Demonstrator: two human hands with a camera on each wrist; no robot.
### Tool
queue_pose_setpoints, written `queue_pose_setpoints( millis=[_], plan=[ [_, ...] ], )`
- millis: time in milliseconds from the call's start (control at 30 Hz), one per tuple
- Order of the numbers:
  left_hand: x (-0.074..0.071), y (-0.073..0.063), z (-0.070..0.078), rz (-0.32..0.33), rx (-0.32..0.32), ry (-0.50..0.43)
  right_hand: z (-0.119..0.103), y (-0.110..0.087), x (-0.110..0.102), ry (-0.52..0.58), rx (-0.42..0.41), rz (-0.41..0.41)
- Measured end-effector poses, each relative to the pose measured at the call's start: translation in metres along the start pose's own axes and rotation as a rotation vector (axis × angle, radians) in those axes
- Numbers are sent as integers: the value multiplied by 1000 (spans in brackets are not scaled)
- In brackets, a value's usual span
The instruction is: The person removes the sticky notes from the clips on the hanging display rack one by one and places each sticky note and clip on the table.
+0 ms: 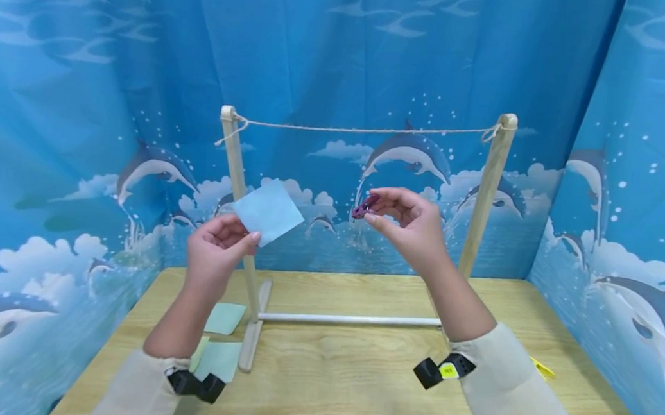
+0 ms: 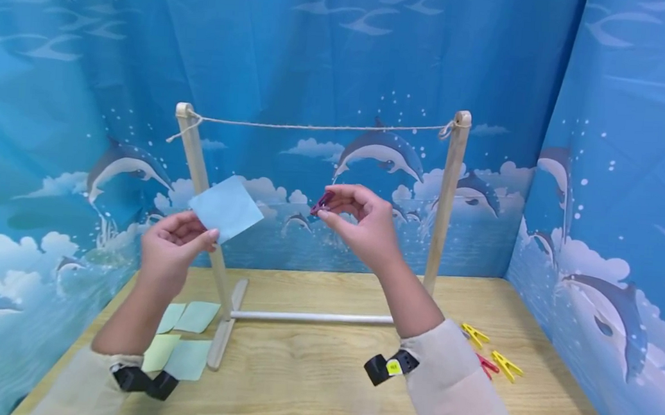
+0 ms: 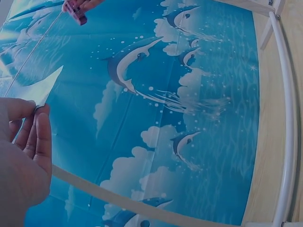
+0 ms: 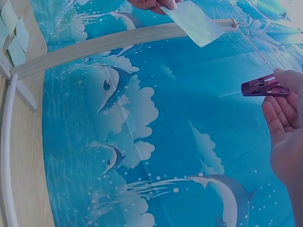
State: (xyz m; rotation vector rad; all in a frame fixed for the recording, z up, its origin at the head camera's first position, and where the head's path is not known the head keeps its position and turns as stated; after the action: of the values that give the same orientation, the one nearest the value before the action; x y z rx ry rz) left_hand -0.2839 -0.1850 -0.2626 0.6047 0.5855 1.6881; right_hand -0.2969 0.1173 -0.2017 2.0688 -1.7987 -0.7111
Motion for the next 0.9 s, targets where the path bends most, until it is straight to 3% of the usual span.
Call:
queue_pose_setpoints(
  millis=[167, 433, 633, 900],
  plan=[
    [-8, -6, -1, -4, -34, -18, 2, -9, -7, -35, -10, -14],
    [-24, -18, -3, 1, -113, 37, 9, -27, -24, -30, 19, 1],
    [-32, -22, -4, -48, -99, 64, 17, -39, -35, 3, 50, 27],
    [-44, -31, -14, -114, -162, 183, 29, -56, -48, 3, 71, 41]
  ],
)
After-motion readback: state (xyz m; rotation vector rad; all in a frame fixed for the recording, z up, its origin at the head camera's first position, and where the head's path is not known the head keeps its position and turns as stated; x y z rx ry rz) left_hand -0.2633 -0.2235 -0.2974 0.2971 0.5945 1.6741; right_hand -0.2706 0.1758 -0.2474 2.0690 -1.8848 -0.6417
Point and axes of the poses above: each hand's wrist, its own y-axis towards the middle knuckle, its own x-axis out of the palm, z = x × y, the point moved 7 cm from there along y, towards the middle knuckle, and after that the axes turned 15 degrees about x, right-handed, at the moved point
